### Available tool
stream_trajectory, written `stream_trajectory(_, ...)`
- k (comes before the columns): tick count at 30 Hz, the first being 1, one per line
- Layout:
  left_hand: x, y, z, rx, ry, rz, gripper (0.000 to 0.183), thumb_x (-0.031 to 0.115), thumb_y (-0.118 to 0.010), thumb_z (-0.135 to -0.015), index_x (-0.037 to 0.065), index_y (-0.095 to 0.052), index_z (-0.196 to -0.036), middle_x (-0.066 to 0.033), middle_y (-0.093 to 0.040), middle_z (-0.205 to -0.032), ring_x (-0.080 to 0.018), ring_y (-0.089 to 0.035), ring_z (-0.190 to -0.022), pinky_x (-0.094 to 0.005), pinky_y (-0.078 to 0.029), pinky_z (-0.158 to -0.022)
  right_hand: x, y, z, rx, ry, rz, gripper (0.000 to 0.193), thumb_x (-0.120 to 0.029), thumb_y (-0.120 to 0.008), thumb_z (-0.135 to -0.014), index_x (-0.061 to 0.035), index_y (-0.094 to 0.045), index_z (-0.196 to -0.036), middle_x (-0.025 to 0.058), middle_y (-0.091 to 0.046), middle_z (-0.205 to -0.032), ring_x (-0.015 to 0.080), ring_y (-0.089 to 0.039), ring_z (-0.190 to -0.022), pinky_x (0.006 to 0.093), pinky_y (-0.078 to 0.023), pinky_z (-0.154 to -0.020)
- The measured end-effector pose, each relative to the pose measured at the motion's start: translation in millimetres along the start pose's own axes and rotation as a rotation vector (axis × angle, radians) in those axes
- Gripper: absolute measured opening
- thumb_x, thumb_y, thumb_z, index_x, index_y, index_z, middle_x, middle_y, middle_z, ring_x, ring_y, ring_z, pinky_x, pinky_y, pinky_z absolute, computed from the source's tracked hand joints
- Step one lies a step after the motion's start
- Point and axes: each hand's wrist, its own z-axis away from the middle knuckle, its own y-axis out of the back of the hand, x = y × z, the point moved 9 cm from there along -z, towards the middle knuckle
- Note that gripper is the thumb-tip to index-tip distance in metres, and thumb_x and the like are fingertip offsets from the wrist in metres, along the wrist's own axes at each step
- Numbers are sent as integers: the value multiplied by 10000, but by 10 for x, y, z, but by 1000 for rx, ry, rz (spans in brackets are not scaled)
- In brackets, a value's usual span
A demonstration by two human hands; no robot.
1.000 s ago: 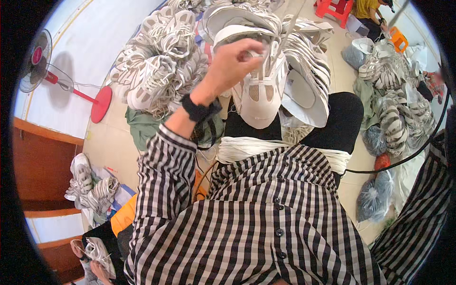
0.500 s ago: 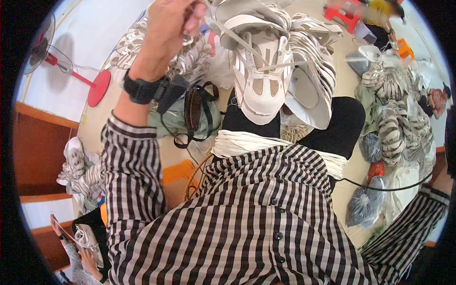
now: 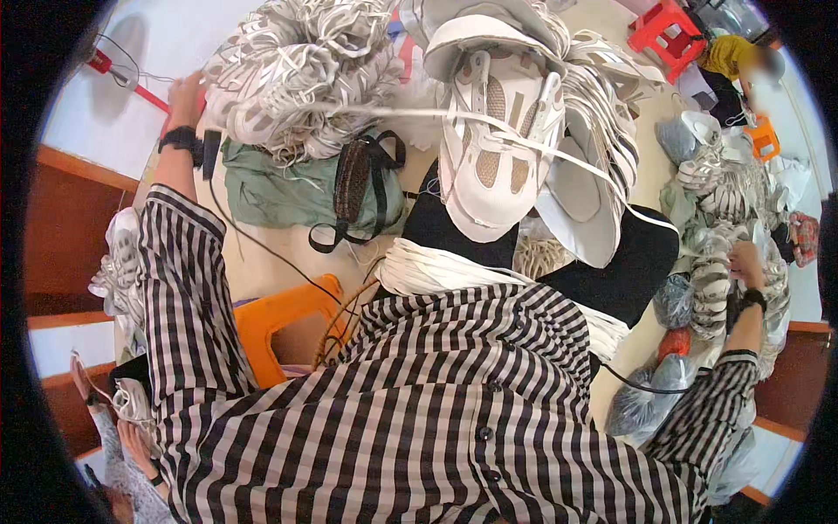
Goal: The recorder is threading laces into a white sneaker.
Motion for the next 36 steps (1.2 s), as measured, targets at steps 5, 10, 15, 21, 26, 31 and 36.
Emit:
stream_trajectory(5, -638, -676, 861, -174, 859, 535, 426, 268, -594, -764, -59, -627, -1034, -154, -665, -924, -234, -628, -856, -334, -476, -774, -929, -968, 684, -98, 88, 261, 247, -307, -577, -856, -68, -603, -912, 67, -635, -793, 168, -600, -594, 310, -490, -487)
stream_trajectory(10, 1541, -508, 769, -381, 386, 1195, 214, 127, -584, -824, 6, -642, -992, -42, -639, -845, -99, -593, -763, -243, -482, -677, -2831, -1840, 2421, -266, 820, 24, 151, -164, -575, -859, -15, -602, -852, -7, -575, -713, 81, -524, -637, 219, -426, -591)
stream_trajectory(15, 3699, 649, 804, -136, -240, 1210, 136, 42, -618, -795, 11, -631, -927, -95, -637, -822, -186, -619, -737, -279, -488, -691, -3690, -2922, 4250, -328, 1514, 168, 100, -64, -615, -809, -4, -614, -888, 137, -597, -806, 289, -589, -693, 335, -477, -629)
stream_trajectory(21, 4183, 968, 750, 154, -241, 1256, 149, 28, -653, -700, 16, -594, -836, -131, -588, -890, -298, -593, -823, -336, -491, -707, -4113, -3623, 4398, 94, 1593, 501, 116, -70, -606, -688, -41, -520, -761, 119, -528, -766, 289, -620, -714, 374, -509, -575)
stream_trajectory(26, 4187, 847, 911, 226, -226, 1205, 262, 39, -653, -647, -5, -565, -890, -178, -548, -953, -358, -540, -847, -390, -473, -713, -3967, -3771, 4581, 184, 1811, 633, 100, -98, -599, -693, -52, -541, -761, 100, -536, -761, 242, -617, -710, 363, -510, -581)
stream_trajectory(31, 4202, 843, 931, 259, -223, 1219, 325, 37, -648, -629, -26, -552, -933, -188, -537, -963, -367, -526, -850, -404, -465, -721, -3981, -3842, 4714, 344, 1878, 824, 93, -111, -598, -679, -47, -569, -740, 78, -536, -730, 212, -595, -699, 327, -494, -578)
stream_trajectory(36, 4223, 803, 934, 215, -171, 1193, 288, 59, -649, -649, 5, -559, -917, -147, -523, -938, -324, -512, -878, -396, -463, -739, -3964, -4013, 4750, 393, 1881, 1077, 104, -121, -603, -671, -34, -597, -729, 87, -551, -694, 197, -568, -655, 295, -475, -559)
